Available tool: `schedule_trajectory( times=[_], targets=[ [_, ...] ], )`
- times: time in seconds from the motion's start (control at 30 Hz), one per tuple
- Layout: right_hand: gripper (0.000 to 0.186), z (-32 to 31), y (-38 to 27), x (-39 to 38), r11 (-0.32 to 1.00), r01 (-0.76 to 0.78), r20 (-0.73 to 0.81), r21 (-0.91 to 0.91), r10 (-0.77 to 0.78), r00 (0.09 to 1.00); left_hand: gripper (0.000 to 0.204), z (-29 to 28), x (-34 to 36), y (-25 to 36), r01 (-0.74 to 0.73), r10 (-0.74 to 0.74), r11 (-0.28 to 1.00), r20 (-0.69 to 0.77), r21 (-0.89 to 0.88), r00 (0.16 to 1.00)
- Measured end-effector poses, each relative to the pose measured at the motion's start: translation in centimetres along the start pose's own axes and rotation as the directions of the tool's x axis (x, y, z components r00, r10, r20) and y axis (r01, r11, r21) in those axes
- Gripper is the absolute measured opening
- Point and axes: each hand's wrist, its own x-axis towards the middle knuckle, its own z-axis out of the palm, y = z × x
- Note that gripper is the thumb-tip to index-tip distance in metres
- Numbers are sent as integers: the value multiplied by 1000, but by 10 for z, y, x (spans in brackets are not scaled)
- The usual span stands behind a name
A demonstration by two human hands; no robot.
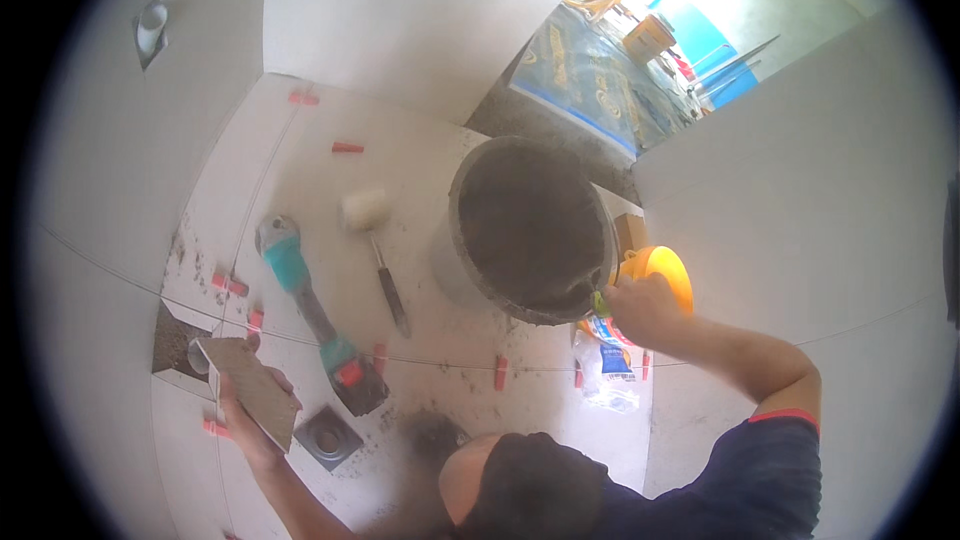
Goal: The person applies mortar to small tile pieces with a trowel, fits them into the space around a floor drain, and taps them into place using a rubber mallet. They use an angle grinder to shape a tile, apply mortar, and place the final pieces before installing a drain cover.
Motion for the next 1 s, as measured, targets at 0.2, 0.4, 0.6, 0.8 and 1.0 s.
schedule_trajectory(
  times=[0.2, 0.4, 0.6, 0.8, 1.0],
  targets=[
    [48, -22, 34, 46, 616, 4, 49, 788, -70, 996, 56, 6, -4, 15, -23, 24, 1000, -83, 22, 996],
    [55, -39, -15, 91, -318, -281, 263, 906, -98, 960, 53, -20, -9, 1, -37, 54, 991, -132, 126, 990],
    [49, -63, -23, 60, -69, -128, 119, 989, -116, 986, 48, -24, -18, 14, -114, 116, 988, -14, 105, 993],
    [32, -31, 40, 48, 273, 105, -80, 956, -103, 991, 53, -5, 0, -12, -96, 86, 993, 128, 75, 988],
    [34, -3, 78, 57, -12, 73, -73, 997, -159, 985, 53, 21, -6, 12, -79, 120, 975, 192, -208, 974]
  ],
)
